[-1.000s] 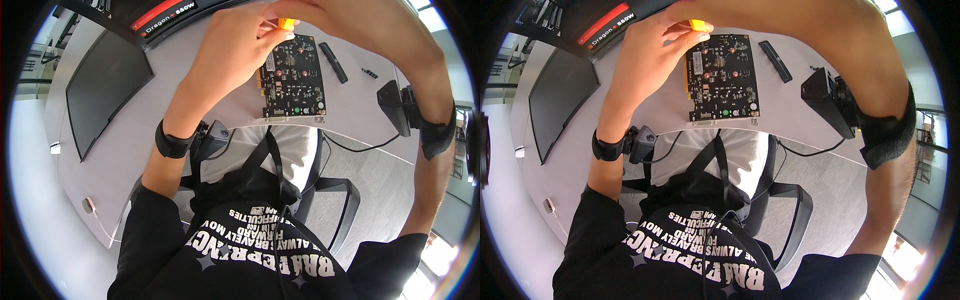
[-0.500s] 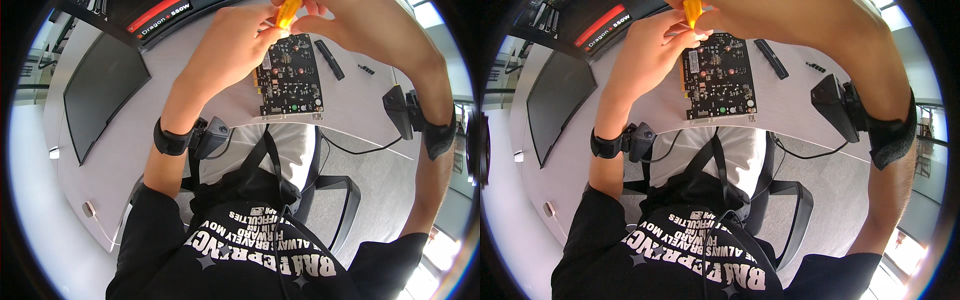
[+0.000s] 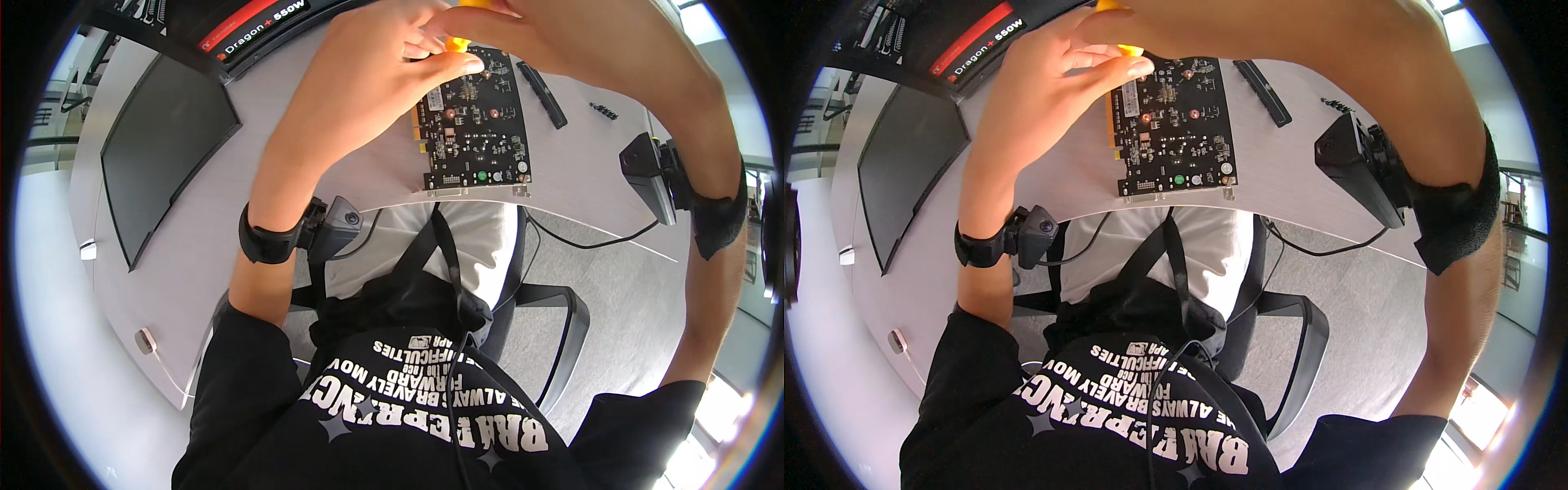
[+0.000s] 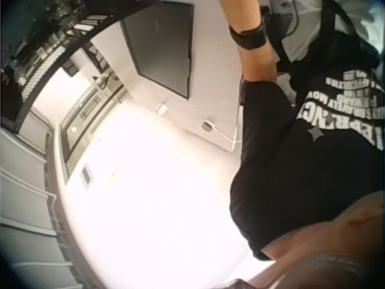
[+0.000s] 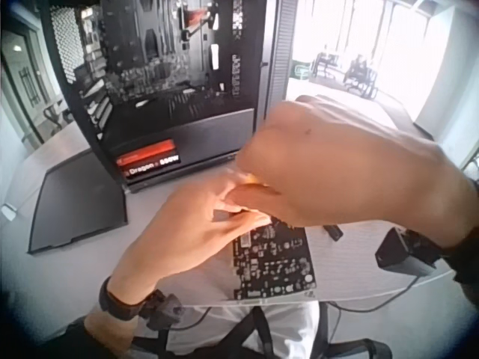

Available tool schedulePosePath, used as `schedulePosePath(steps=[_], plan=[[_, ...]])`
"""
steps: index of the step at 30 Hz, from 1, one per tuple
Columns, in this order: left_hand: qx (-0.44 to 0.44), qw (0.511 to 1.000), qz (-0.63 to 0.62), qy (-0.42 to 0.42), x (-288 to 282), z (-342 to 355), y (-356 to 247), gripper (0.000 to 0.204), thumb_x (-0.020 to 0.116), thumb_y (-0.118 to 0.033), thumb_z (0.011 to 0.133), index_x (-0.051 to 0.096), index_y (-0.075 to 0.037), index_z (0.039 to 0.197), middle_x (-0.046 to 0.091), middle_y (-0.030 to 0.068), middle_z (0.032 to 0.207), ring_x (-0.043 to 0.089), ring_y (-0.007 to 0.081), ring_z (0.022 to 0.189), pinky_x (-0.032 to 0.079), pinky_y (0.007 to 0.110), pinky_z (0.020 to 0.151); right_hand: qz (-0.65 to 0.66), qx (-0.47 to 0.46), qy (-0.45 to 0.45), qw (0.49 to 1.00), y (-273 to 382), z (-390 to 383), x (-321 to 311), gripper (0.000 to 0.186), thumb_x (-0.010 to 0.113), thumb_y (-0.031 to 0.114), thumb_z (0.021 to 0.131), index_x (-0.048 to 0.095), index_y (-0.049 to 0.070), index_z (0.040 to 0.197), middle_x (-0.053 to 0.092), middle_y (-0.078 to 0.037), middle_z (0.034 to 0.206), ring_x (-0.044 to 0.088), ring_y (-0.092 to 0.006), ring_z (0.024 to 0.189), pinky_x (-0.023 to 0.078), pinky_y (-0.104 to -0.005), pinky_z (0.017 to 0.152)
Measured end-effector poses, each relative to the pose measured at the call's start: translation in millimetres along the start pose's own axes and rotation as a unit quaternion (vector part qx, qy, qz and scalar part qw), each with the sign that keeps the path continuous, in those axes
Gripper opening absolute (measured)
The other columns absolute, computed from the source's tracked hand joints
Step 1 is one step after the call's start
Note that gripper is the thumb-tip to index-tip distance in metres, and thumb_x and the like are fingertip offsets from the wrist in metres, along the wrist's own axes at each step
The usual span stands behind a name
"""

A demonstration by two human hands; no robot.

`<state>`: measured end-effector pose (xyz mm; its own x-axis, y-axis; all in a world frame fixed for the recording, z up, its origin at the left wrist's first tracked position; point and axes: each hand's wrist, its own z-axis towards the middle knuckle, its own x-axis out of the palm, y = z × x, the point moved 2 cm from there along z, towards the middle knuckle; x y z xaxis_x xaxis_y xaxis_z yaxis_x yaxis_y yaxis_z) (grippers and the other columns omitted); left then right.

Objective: The person removes and replaces screws on the circuit board of a graphics card using a screwdriver, handling small screws and a plastic cover by hand. They place the components on the desk and pick up a small metal bracket.

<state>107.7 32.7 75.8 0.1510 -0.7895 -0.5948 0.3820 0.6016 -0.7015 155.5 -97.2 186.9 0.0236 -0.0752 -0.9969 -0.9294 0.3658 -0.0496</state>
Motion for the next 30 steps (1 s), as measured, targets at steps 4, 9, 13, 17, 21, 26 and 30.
schedulePosePath(steps=[4,9,13,17,21,26,30], plan=[[0.027,0.998,-0.040,-0.027,-6,4,-13,0.029,0.071,-0.013,0.088,0.063,0.000,0.112,0.068,0.0190,0.092,0.070,0.0304,0.080,0.052,0.032,0.068,-0.042,0.105,0.148,0.982,0,11,-11,0.040,0.060,0.037,0.094,0.071,0.000,0.083,0.062,-0.018,0.071,0.063,-0.0348,0.070,0.050,-0.0409,0.063],[-0.045,0.997,0.056,0.033,-12,8,-14,0.028,0.073,-0.014,0.088,0.065,0.002,0.110,0.070,0.0172,0.096,0.071,0.0278,0.084,0.054,0.030,0.072,0.004,-0.082,-0.162,0.983,-11,-4,11,0.024,0.068,0.024,0.089,0.065,0.000,0.088,0.062,-0.016,0.072,0.063,-0.0354,0.069,0.050,-0.0424,0.063],[-0.065,0.996,-0.060,0.017,-11,5,-9,0.025,0.069,-0.011,0.090,0.064,0.004,0.109,0.069,0.0168,0.096,0.071,0.0269,0.088,0.055,0.030,0.078,0.111,-0.159,-0.144,0.970,-32,7,20,0.018,0.072,0.008,0.081,0.057,0.001,0.088,0.060,-0.017,0.069,0.063,-0.0375,0.068,0.049,-0.0438,0.062],[-0.055,0.993,-0.094,0.044,-8,9,4,0.023,0.067,-0.009,0.091,0.061,0.005,0.108,0.066,0.0146,0.096,0.071,0.0265,0.092,0.056,0.030,0.081,0.007,-0.173,-0.150,0.974,-24,6,5,0.015,0.071,0.007,0.080,0.059,0.000,0.085,0.059,-0.018,0.069,0.062,-0.0382,0.067,0.048,-0.0432,0.061],[0.024,0.991,-0.132,0.019,-5,6,9,0.025,0.067,-0.010,0.092,0.060,0.004,0.111,0.064,0.0132,0.096,0.071,0.0263,0.093,0.056,0.030,0.080,-0.038,-0.110,-0.104,0.988,-17,7,2,0.013,0.070,0.009,0.081,0.062,0.000,0.079,0.057,-0.019,0.068,0.061,-0.0377,0.067,0.048,-0.0431,0.060],[-0.041,0.996,-0.072,0.012,-3,9,2,0.037,0.067,-0.010,0.091,0.055,-0.001,0.125,0.069,0.0178,0.104,0.070,0.0286,0.095,0.057,0.032,0.082,-0.074,-0.095,-0.181,0.976,-6,-4,8,0.018,0.073,0.017,0.082,0.066,0.000,0.082,0.060,-0.019,0.073,0.063,-0.0369,0.071,0.050,-0.0428,0.063],[0.011,0.993,-0.121,0.003,-1,10,1,0.041,0.067,-0.010,0.090,0.054,-0.003,0.129,0.070,0.0184,0.106,0.071,0.0293,0.094,0.057,0.032,0.082,-0.142,-0.009,-0.129,0.981,-6,-7,4,0.027,0.076,0.025,0.082,0.068,0.000,0.086,0.062,-0.019,0.078,0.063,-0.0360,0.073,0.052,-0.0424,0.065]])
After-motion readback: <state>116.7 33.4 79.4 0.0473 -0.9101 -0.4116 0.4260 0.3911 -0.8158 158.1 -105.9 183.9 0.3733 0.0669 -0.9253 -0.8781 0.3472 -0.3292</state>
